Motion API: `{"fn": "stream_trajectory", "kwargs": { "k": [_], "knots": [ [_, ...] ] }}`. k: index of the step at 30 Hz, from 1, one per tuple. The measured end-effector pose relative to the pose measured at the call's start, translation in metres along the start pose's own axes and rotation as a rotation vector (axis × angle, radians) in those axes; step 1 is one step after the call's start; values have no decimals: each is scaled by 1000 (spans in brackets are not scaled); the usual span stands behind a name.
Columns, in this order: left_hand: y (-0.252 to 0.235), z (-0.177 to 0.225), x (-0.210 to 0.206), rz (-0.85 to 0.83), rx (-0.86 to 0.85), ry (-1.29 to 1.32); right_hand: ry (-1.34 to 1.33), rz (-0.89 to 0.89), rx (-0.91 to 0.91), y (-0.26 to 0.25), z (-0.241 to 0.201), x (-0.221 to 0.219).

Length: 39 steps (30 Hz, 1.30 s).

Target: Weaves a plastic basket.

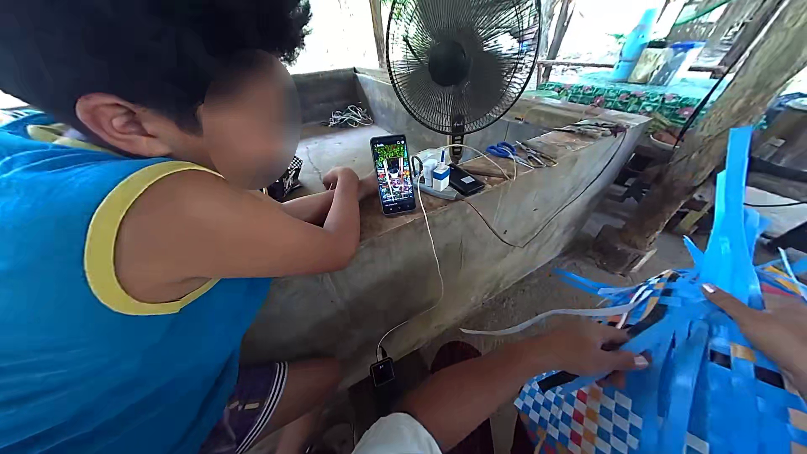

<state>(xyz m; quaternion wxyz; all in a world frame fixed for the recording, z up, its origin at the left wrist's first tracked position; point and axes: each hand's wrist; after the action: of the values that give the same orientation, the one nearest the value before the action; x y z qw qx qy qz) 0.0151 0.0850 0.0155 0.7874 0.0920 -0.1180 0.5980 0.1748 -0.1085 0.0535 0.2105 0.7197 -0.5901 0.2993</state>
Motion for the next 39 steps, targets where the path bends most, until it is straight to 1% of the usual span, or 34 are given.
{"fn": "stream_trajectory", "kwargs": {
  "k": [2, 3, 5, 7, 9, 10, 12, 15, 17, 18, 20, 22, 26, 28, 31, 33, 36, 39],
  "knots": [
    [10, -17, -5, 25, -44, 136, -25, 5, 5, -5, 5, -2],
    [14, -23, -5, 33, -66, 122, -32, 4, 2, -6, 6, -1],
    [18, -31, -1, 16, -151, -35, -45, -3, -10, -7, 7, 0],
    [15, -33, 4, -70, -253, -191, -75, -7, -26, -8, 12, 1],
    [6, -24, 10, -135, -337, -290, -118, -13, -38, -10, 14, 0],
    [1, -15, 13, -137, -358, -325, -135, -21, -44, -8, 12, 0],
    [-14, 2, 16, -83, -376, -320, -151, -32, -50, -7, 10, 0],
    [-42, 23, 23, 72, -426, -244, -86, -30, -64, -2, 3, -1],
    [-56, 31, 31, 158, -468, -270, -79, -53, -79, 6, -8, 2],
    [-61, 34, 36, 193, -459, -272, -93, -69, -83, 10, -14, 2],
    [-67, 37, 39, 244, -387, -224, -129, -88, -105, 15, -21, 5],
    [-77, 32, 40, 269, -351, -154, -169, -76, -138, 12, -19, 4],
    [-89, 23, 42, 271, -344, 15, -264, -83, -139, 1, -3, 3],
    [-92, 19, 38, 279, -349, 68, -286, -124, -144, 1, -3, 7],
    [-100, 8, 30, 286, -403, 172, -280, -124, -137, 0, -1, 5],
    [-104, 7, 26, 300, -418, 209, -296, -155, -143, 0, -2, 6],
    [-108, 9, 21, 306, -419, 222, -308, -162, -136, 0, -4, 4],
    [-113, 6, 12, 297, -377, 90, -316, -150, -105, 4, -6, 1]
  ]
}}
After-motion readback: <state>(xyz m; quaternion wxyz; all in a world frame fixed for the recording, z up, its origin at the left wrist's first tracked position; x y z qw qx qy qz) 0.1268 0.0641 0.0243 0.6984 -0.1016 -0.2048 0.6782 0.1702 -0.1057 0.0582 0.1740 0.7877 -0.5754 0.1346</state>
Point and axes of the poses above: each hand's wrist, its own y-axis away from the middle knuckle, its own x-axis out of the back of the hand, z = x × y
